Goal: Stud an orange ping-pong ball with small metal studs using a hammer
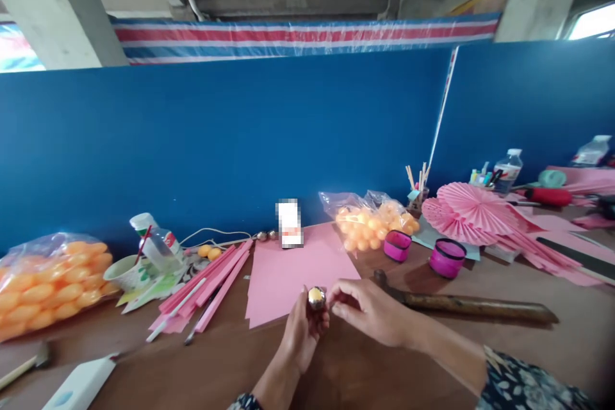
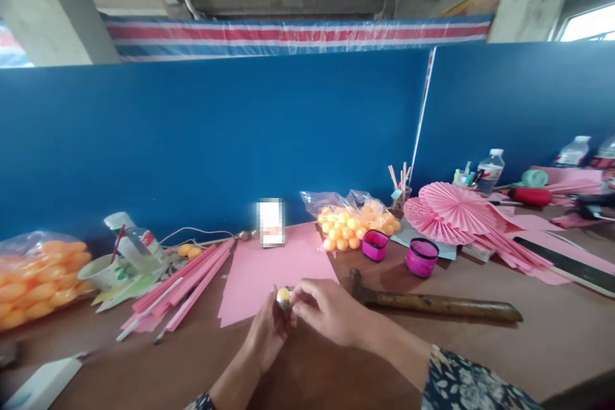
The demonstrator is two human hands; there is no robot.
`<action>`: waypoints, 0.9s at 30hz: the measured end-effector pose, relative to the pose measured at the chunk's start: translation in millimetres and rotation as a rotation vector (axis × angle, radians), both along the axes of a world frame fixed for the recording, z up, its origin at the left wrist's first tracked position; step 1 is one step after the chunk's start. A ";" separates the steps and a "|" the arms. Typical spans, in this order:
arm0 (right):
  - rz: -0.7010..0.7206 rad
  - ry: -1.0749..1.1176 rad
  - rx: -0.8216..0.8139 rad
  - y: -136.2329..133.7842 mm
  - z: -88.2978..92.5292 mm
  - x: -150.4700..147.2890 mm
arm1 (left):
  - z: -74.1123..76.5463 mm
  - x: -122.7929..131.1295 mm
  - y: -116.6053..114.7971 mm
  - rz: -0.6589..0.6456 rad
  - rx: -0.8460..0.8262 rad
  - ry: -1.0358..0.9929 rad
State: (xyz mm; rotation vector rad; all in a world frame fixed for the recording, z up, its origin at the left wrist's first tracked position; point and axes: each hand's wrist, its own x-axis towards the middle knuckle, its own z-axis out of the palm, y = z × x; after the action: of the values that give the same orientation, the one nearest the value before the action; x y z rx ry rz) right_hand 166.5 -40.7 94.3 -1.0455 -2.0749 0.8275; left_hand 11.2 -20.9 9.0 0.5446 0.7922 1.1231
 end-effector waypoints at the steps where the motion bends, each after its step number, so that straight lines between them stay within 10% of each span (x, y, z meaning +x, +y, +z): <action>1: -0.042 -0.030 0.021 -1.6 0.7 11.1 | -2.7 1.2 -0.7 -0.026 0.002 0.025; 13: -0.607 -0.087 -0.031 2.3 -18.7 171.3 | -18.6 1.4 8.6 -0.097 -0.041 0.122; 27: -0.942 0.025 0.008 77.2 -99.0 168.6 | -10.1 4.7 -2.9 -0.062 0.077 0.061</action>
State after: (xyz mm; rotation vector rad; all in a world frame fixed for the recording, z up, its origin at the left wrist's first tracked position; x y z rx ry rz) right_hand 335.1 36.5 -4.7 -1.7593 -1.2927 0.3306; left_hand 15.9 -23.8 -1.1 0.6657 0.7818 1.0871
